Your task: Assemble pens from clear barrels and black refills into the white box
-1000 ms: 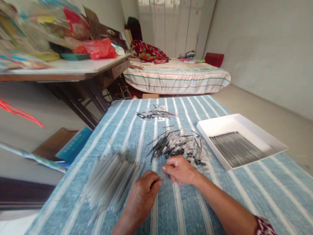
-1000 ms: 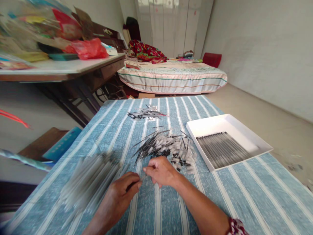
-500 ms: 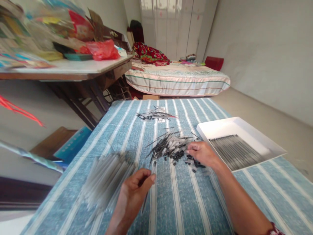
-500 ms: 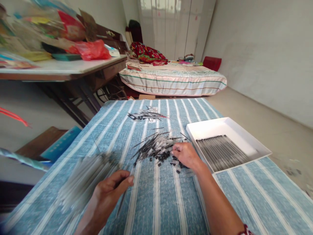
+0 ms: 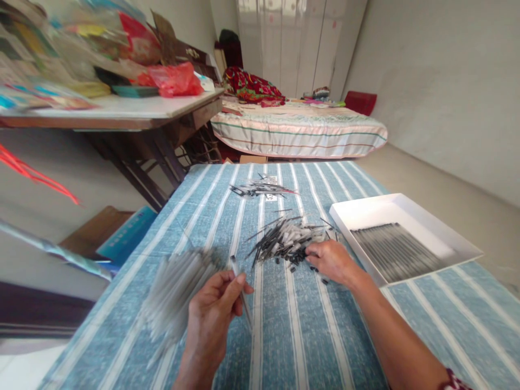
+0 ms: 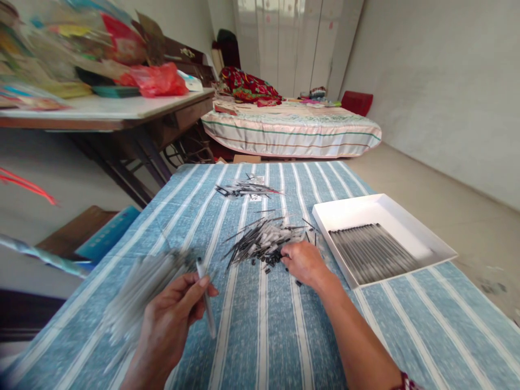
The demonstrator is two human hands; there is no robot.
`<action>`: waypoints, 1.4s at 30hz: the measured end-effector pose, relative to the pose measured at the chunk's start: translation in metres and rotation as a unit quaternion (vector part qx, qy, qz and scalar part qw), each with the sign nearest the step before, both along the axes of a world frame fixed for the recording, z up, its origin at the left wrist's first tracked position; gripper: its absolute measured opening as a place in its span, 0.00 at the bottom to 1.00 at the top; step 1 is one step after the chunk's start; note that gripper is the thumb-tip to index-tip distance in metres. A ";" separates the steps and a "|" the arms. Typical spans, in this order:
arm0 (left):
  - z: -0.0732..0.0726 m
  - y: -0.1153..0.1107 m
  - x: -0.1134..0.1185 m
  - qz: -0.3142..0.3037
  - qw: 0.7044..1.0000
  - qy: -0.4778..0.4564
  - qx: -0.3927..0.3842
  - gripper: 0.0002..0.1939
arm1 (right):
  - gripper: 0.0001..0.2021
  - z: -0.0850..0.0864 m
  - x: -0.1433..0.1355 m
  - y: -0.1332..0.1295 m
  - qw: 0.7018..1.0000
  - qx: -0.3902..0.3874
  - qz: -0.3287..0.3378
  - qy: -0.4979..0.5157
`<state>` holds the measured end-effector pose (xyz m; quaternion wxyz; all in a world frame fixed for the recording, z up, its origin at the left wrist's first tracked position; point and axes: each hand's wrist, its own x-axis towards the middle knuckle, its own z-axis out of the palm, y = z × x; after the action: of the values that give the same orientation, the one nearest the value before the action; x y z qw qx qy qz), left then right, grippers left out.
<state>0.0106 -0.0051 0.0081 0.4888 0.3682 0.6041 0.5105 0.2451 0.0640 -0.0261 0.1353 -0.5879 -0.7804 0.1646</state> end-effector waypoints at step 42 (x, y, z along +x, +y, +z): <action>-0.007 -0.003 -0.007 0.039 0.979 -0.176 0.097 0.05 | 0.03 0.008 -0.061 -0.042 0.889 -0.214 0.158 0.372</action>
<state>0.0037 -0.0082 0.0014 0.5290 0.2945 0.4705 0.6419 0.1839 0.0216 -0.0185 0.2588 -0.3671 -0.7011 0.5538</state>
